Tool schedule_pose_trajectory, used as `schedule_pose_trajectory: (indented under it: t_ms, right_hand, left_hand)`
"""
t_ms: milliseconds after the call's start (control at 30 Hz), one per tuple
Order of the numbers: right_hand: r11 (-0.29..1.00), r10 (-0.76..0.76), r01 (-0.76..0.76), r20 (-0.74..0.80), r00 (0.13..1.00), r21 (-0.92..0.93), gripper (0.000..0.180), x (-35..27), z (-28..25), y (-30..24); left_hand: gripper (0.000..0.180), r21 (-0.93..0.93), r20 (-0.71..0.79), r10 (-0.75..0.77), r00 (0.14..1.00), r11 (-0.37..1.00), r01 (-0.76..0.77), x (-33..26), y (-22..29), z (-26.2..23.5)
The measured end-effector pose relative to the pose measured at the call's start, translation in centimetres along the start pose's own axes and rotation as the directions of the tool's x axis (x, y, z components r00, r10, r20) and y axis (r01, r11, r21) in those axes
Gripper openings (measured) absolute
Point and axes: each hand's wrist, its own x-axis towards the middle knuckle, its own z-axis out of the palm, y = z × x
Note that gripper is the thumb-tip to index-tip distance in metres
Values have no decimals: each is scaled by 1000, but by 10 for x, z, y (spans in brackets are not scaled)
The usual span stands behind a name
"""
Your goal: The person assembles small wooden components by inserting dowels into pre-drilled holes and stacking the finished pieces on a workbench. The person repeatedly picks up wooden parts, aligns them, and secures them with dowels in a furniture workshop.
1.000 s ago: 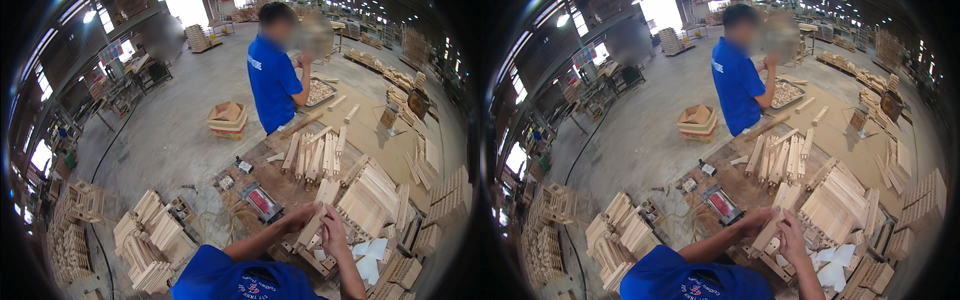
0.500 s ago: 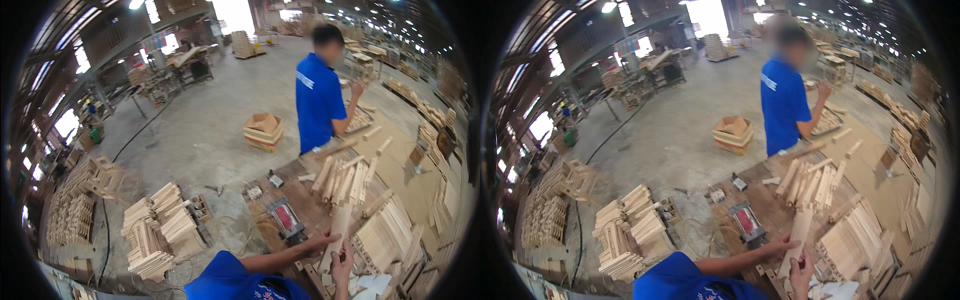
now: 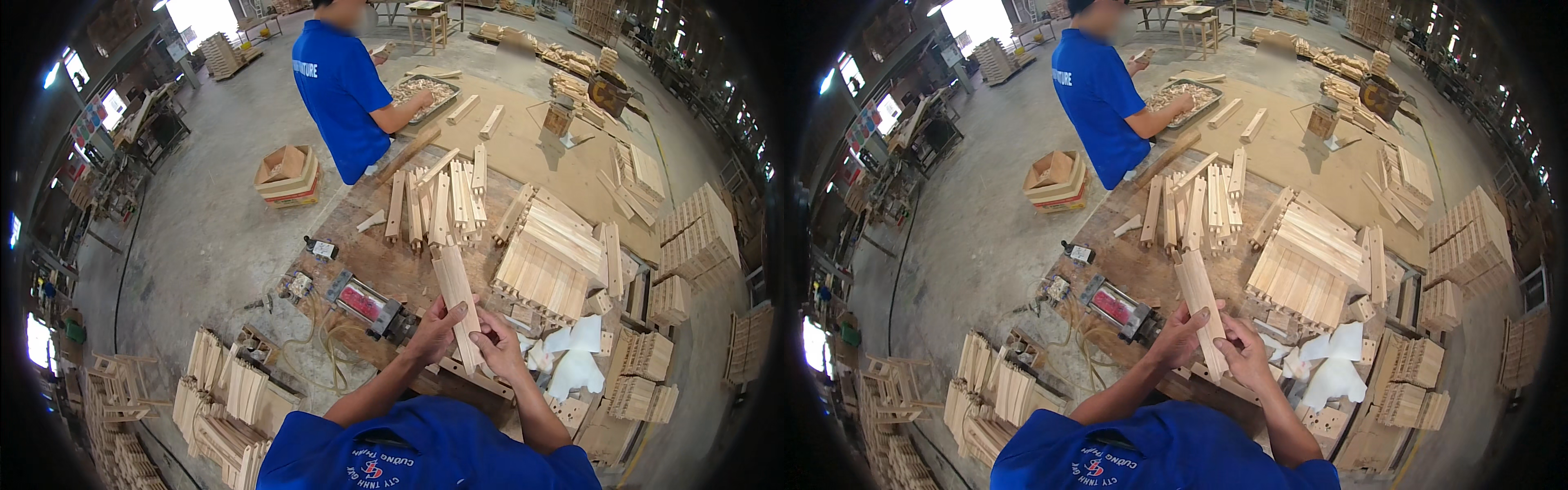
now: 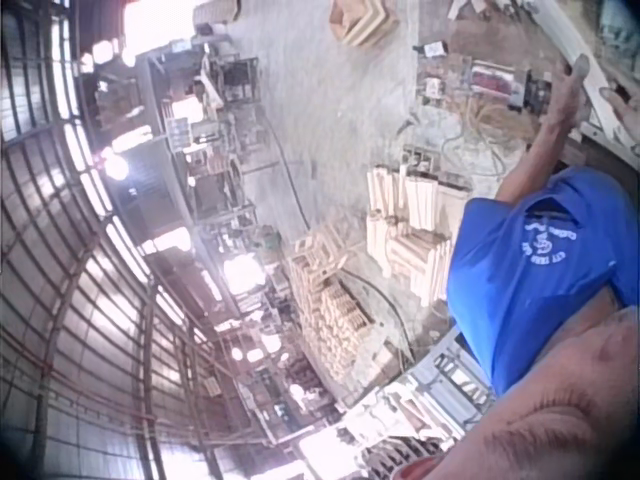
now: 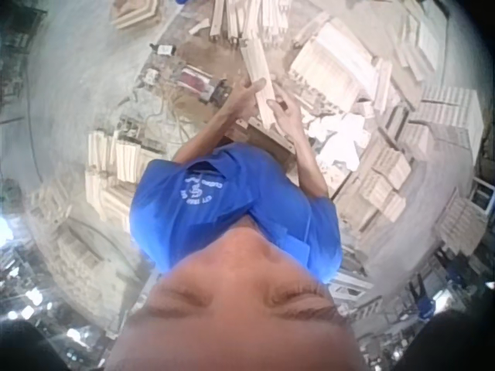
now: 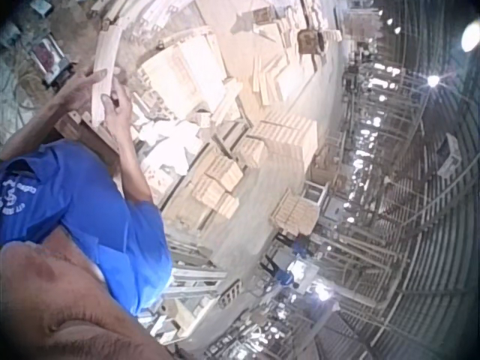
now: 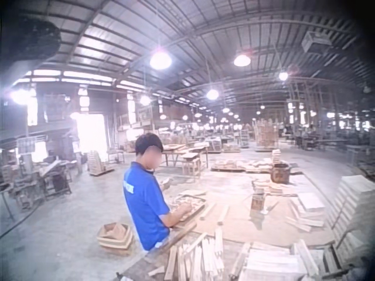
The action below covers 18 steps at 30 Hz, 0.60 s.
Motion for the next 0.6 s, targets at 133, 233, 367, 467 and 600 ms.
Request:
schedule_pose_trajectory:
  t_ms: [133,233,367,467,600]
  right_hand:
    - [1000,8,-8,27,1000,4,54,-7,-5,1]
    - [1000,29,-29,44,999,-6,52,-12,-9,5]
    - [995,84,-86,50,995,45,66,-14,-7,1]
    - [827,-213,206,47,976,-522,77,-10,2,-40]
    - [738,-97,15,-85,992,-675,72,-10,17,-38]
  left_hand:
    - [41,-34,60,-59,996,998,61,1,-2,-8]
    - [40,-1,0,-30,1000,1000,30,2,-5,-7]
    - [37,11,-33,43,999,999,-43,2,-8,1]
    - [36,41,-114,131,985,991,-127,6,-28,-1]
    - [40,143,-186,122,975,985,-96,-3,-66,12]
